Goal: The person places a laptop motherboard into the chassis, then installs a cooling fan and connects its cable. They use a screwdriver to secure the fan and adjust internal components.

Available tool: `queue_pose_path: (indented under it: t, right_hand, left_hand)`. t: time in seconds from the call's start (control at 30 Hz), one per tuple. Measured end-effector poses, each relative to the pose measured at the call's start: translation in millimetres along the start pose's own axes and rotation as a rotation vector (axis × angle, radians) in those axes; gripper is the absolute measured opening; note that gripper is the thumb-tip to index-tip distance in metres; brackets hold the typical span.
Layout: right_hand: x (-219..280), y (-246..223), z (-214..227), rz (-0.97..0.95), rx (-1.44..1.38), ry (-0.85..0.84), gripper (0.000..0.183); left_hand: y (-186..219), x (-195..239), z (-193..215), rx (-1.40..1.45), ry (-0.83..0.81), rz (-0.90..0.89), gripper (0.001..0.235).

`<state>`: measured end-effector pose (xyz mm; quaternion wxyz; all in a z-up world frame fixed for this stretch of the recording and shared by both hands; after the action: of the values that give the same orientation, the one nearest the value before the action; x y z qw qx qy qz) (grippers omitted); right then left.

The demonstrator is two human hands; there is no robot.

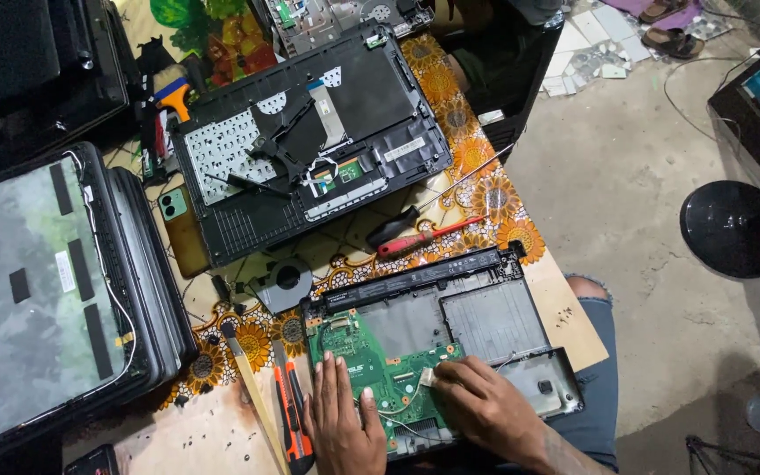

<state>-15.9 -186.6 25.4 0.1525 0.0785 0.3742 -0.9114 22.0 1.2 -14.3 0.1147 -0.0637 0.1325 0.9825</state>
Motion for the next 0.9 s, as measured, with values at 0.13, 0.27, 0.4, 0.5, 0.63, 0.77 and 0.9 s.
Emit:
queue_pose_path:
  t: [0.13,0.27,0.4,0.5,0.63,0.77,0.9]
  right_hand:
    - [0,-3,-5,0.019,-0.074,-0.025,0.038]
    - [-4,-17,-5,0.108,-0.135,-0.033,0.023]
    - [-6,-16,-8,0.151,-0.163,-0.112,0.029]
    - [-9,-19,1,0.125,-0.154,-0.116,0.027]
    - [2,1,8,0.038,-0.123,-0.012,0.031]
    - [3,24,32,-0.089,0.034,0.056,0.038]
    - [2,46,29,-0.242,0.084,-0.165,0.047]
  left_hand:
    - [2,-2,4,-0.005,0.034,-0.014,0.055]
    - [2,-2,3,0.001,0.013,-0.011,0.056]
    - [3,-2,3,-0.015,0.005,-0.013,0.058]
    - [4,-2,5,-0.028,0.024,-0.027,0.059]
    - [3,-2,4,-0.017,-0.015,-0.012,0.061]
    - [6,-5,9,-0.013,-0.002,-0.013,0.061]
    - [9,-7,14,-0.04,0.018,-0.028,0.062]
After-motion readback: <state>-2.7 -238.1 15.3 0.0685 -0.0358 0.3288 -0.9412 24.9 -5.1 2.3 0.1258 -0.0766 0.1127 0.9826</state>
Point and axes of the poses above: each hand's wrist, its own x-axis away from the middle knuckle, its own z-axis out of the back of the hand, y = z × x, the point moved 8 cm from there along -x, towards the middle knuckle, and after that the axes turned 11 degrees about -z, right-handed, at the moved point
